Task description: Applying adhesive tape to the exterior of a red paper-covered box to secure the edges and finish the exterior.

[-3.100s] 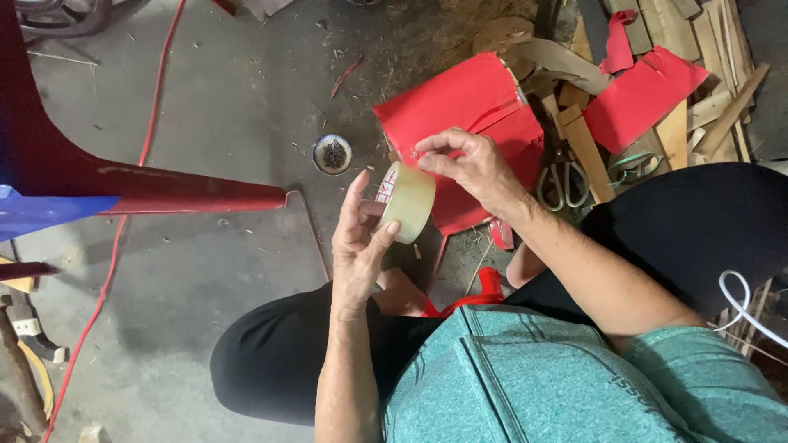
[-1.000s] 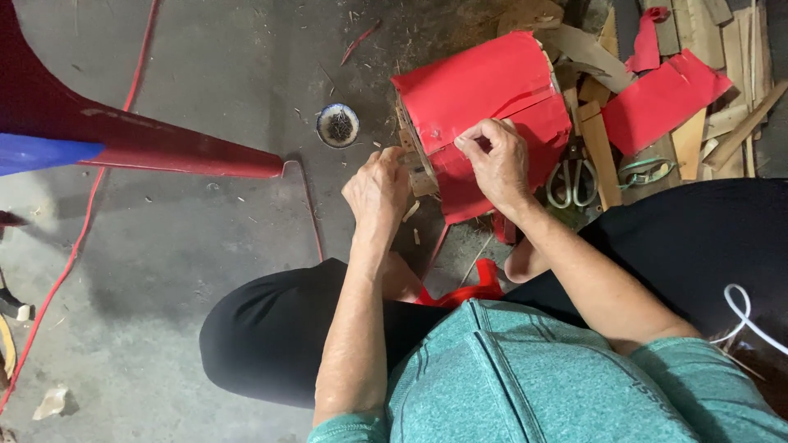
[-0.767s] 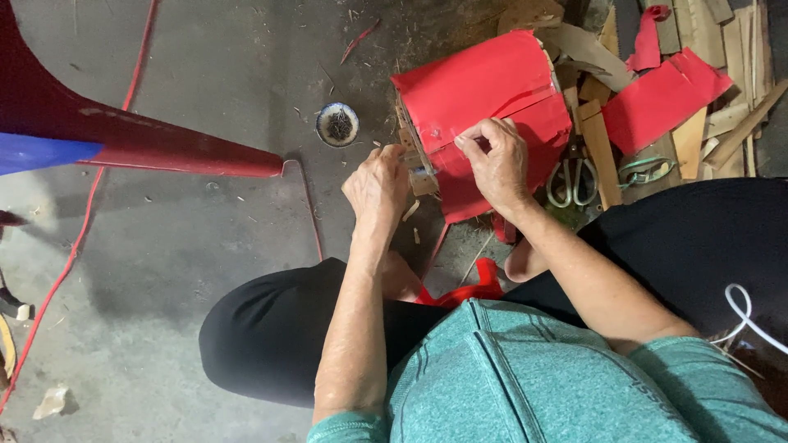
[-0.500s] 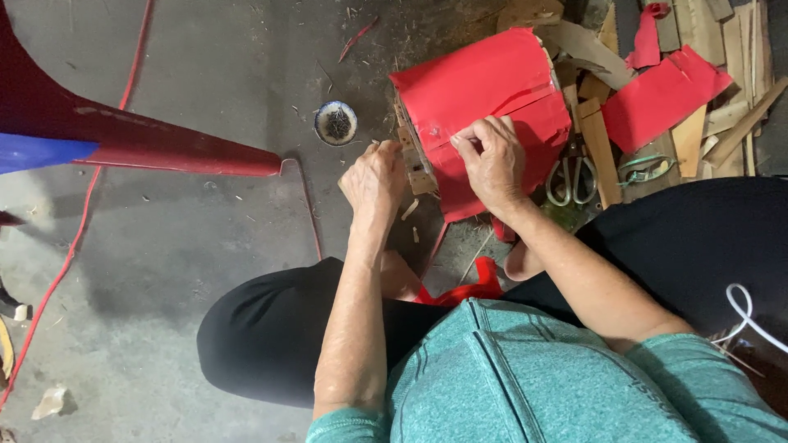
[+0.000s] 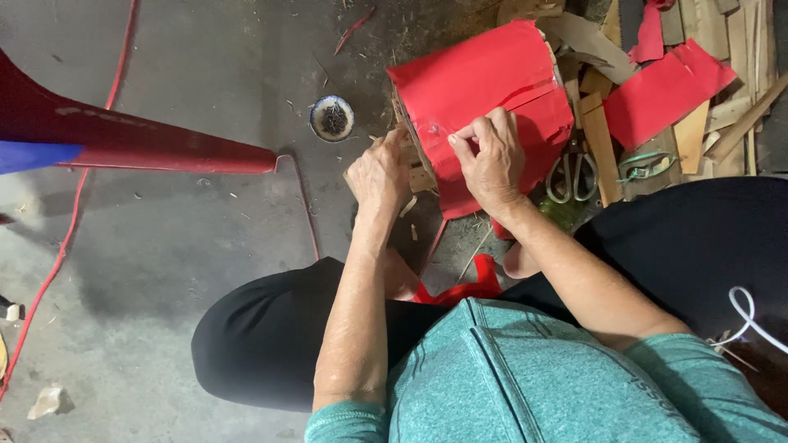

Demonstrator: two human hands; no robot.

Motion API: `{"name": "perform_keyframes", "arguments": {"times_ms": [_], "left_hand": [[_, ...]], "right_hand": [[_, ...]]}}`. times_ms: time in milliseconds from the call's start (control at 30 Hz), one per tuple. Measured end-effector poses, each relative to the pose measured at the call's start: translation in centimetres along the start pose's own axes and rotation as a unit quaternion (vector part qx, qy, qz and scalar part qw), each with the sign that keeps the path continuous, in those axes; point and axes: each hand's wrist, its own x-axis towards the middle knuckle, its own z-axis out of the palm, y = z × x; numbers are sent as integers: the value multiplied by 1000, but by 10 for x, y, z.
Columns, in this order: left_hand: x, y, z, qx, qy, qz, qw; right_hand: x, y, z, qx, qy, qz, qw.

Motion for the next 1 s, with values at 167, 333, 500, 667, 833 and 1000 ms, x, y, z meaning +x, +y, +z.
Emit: {"name": "perform_keyframes", "arguments": {"times_ms": [167,333,500,667,833,1000], "left_hand": [[-3,8,-1,24,5,20,999],[0,5,12,40,7,30,999],[-1,3,15,67,16,42,997],[-1,4,13,54,17,43,997],[3,1,15,14,8,19,1000],[13,-26,50,-43,-15,-6,999]], "right_hand": [[5,-6,-6,33,-16,60,998],[9,-11,-14,57,-28,91,994],[-7,26,20,-54,48,-104,992],[-6,23,4,-104,49,-169,979],[-16,31,7,-157,35,-191,968],[-21,39,11,-182,36,-195,963]]}}
